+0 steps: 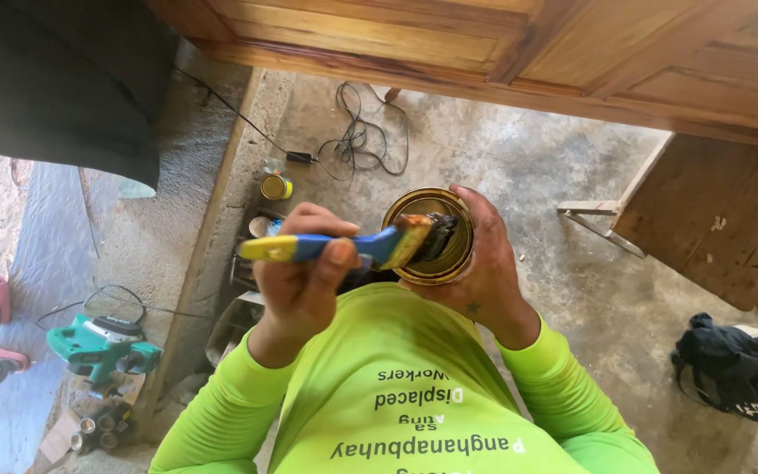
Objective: The person applies wood stain to a wooden cabinet using a paintbrush. They repeatedly dip the brush into a can of stain and brush the liquid onto the cabinet surface, covering edges and panels.
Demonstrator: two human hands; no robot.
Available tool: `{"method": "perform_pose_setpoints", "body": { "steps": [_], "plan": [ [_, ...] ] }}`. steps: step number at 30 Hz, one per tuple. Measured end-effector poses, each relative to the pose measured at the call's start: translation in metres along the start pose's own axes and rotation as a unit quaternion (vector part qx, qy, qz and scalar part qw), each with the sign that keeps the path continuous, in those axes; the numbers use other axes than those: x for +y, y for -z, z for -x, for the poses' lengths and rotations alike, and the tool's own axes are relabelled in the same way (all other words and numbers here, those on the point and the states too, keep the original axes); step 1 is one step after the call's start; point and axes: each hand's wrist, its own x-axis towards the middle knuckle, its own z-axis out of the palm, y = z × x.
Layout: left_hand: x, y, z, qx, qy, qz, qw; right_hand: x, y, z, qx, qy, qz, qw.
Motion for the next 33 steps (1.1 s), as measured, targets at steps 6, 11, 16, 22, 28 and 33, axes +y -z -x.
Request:
{"method": "perform_pose_setpoints", "body": {
  "steps": [6,11,16,22,28,33],
  "plan": [
    [-0.039,0.035,-0.005,0.160,0.155,0.303,0.927,-0.023,-0.021,-0.024,-0.006,-0.029,-0.051,0.998],
    [-0.081,0.066,-0.010,0.209,0.250,0.424,0.845,-0.038,-0.041,-0.046,-0.006,-0.033,-0.055,0.998],
    [-0.102,0.088,-0.016,0.221,0.281,0.449,0.819,-0.044,-0.068,-0.071,-0.009,-0.049,-0.043,0.998],
    [-0.143,0.106,-0.025,0.256,0.272,0.468,0.801,-0.038,-0.111,-0.115,-0.030,-0.060,-0.034,0.997],
    [-0.190,0.107,-0.047,0.309,0.226,0.495,0.780,0.004,-0.164,-0.161,-0.064,-0.080,-0.105,0.989],
    [-0.260,0.101,-0.083,0.357,0.142,0.527,0.758,0.074,-0.205,-0.185,-0.088,-0.041,-0.107,0.989]
  ]
}}
